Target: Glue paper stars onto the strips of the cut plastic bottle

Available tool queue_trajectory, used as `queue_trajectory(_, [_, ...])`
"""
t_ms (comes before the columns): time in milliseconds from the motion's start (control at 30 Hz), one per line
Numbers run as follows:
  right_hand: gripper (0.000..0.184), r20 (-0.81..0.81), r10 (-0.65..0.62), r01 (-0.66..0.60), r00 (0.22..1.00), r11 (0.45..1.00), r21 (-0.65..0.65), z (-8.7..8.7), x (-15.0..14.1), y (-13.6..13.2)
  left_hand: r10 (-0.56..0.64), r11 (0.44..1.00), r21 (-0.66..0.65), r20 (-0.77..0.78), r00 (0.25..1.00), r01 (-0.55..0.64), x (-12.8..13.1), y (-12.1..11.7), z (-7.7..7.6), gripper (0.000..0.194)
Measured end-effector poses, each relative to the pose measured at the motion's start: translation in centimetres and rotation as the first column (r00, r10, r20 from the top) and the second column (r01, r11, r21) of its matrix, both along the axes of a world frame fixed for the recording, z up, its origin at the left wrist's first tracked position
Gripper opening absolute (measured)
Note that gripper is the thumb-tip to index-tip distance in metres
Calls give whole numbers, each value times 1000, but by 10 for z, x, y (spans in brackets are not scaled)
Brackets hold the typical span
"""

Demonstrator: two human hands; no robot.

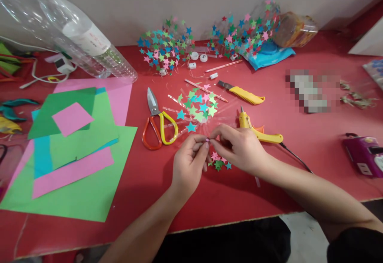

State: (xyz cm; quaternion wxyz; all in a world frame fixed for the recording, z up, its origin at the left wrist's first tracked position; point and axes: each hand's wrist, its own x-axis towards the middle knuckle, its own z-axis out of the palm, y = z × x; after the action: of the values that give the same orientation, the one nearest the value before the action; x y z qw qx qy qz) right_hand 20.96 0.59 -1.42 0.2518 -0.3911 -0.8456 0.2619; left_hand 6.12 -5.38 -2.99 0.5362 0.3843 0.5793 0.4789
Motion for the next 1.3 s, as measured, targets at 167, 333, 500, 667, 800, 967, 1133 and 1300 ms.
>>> queue_trajectory(167, [15,6,1,-1,1000,1000,-6,-1,-1,0,30,1000,-3,-36,999,-31,1,0,-1,12])
queue_trajectory(333, [13,-29,-26,26,999,1000,-13,0,-2,0,43,999,34,-30,999,-42,1,1,4,25])
queue_trajectory(500, [21,-43,-76,80,996,992,94,3,1,2,39,992,122,-92,995,-27,0,-7,4,35])
queue_trajectory(667, [16,-56,-42,56,998,955,290,3,3,4,93,962,270,-192,977,-39,-4,-12,3,45])
queue_trajectory(800, [14,-30,19,-6,999,915,403,1,3,6,173,907,420,-348,921,-12,-12,-12,-1,27])
queue_trajectory(967, [13,13,47,-47,999,847,529,1,3,7,318,793,603,-530,786,86,-21,-8,-3,25])
queue_trajectory(1133, [14,56,47,-70,997,835,545,2,1,6,504,680,724,-575,645,115,-31,2,-5,25])
queue_trajectory(1300, [19,78,14,-56,997,824,563,1,1,7,517,721,693,-524,677,-14,-41,11,-16,26])
